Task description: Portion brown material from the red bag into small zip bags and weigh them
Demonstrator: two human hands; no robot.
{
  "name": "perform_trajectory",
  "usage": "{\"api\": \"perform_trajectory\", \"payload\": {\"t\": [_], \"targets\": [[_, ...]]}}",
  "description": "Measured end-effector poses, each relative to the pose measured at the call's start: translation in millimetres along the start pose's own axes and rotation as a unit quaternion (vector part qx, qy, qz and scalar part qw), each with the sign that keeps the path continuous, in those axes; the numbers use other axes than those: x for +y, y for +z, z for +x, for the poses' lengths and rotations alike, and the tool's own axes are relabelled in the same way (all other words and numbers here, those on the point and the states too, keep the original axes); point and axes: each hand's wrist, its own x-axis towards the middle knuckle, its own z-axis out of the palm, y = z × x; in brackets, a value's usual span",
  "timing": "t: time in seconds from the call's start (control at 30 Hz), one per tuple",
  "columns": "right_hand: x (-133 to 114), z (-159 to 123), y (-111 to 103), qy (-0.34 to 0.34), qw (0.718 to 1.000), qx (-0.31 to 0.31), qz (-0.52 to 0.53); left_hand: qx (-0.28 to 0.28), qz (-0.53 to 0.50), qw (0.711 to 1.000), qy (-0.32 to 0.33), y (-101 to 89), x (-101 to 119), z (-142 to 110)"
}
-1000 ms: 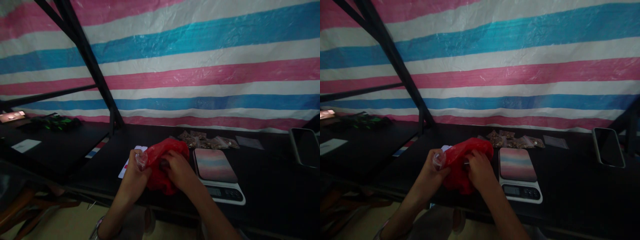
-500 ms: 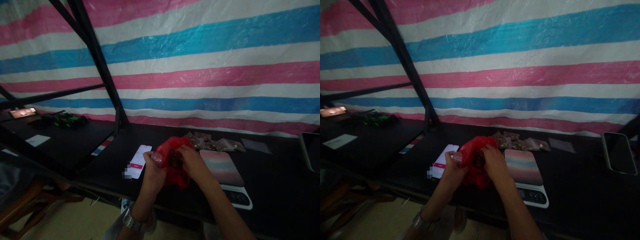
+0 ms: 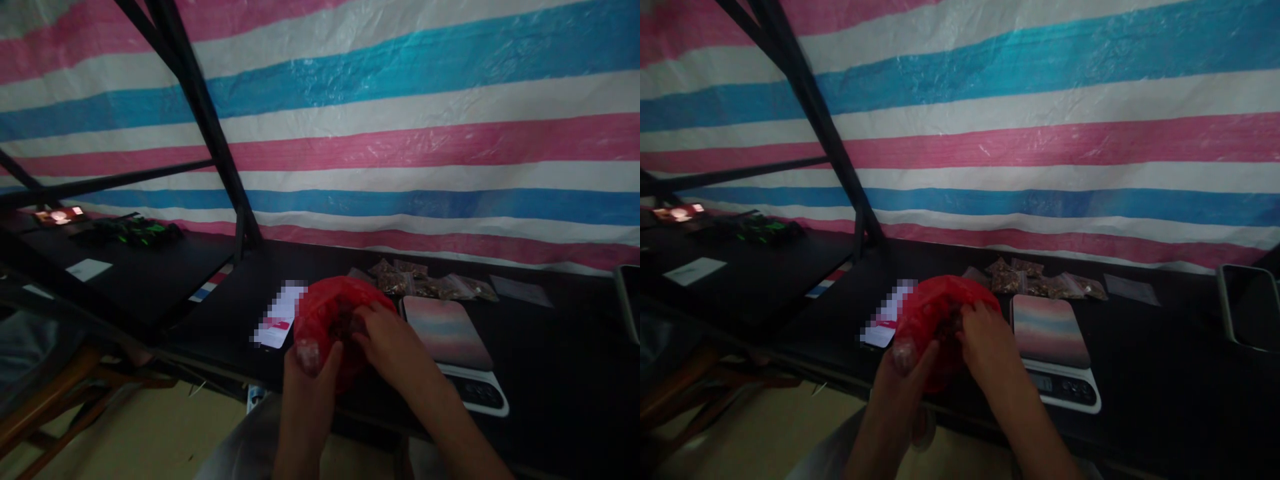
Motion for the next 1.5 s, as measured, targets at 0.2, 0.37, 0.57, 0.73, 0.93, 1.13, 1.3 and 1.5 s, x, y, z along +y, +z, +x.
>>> {"api": "perform_trajectory", "payload": {"t": [0.2, 0.37, 0.57, 0.73, 0.93, 1.13, 1.3, 1.5], "targets": [[9, 24, -6, -0.066, 0.994, 0.057, -0.069, -0.007, 0.052, 0.999, -0.008, 14.9, 27, 16], [15, 23, -2, -0.065, 0.994, 0.063, -0.068, -0.022, 0.007, 1.000, -0.013, 13.1, 36, 24], [15, 12, 3, -0.071, 0.994, 0.056, -0.061, -0.066, -0.111, 0.990, -0.059, 15.4, 52, 25], [17, 9, 2, -0.047, 0.995, 0.060, -0.068, -0.077, -0.136, 0.986, -0.065, 7.0, 61, 26], [26, 15, 7, -0.031, 0.996, 0.079, -0.029, -0.120, -0.170, 0.977, -0.042, 20.9, 56, 40], [25, 19, 13, -0.041, 0.996, 0.085, 0.002, -0.170, -0.239, 0.956, -0.031, 37.4, 56, 51], [27, 24, 19, -0.050, 0.994, 0.094, 0.031, -0.165, -0.269, 0.948, -0.030, 32.4, 65, 55], [35, 29, 30, -0.094, 0.969, 0.088, 0.213, -0.153, -0.267, 0.951, -0.030, 27.1, 64, 56]]}}
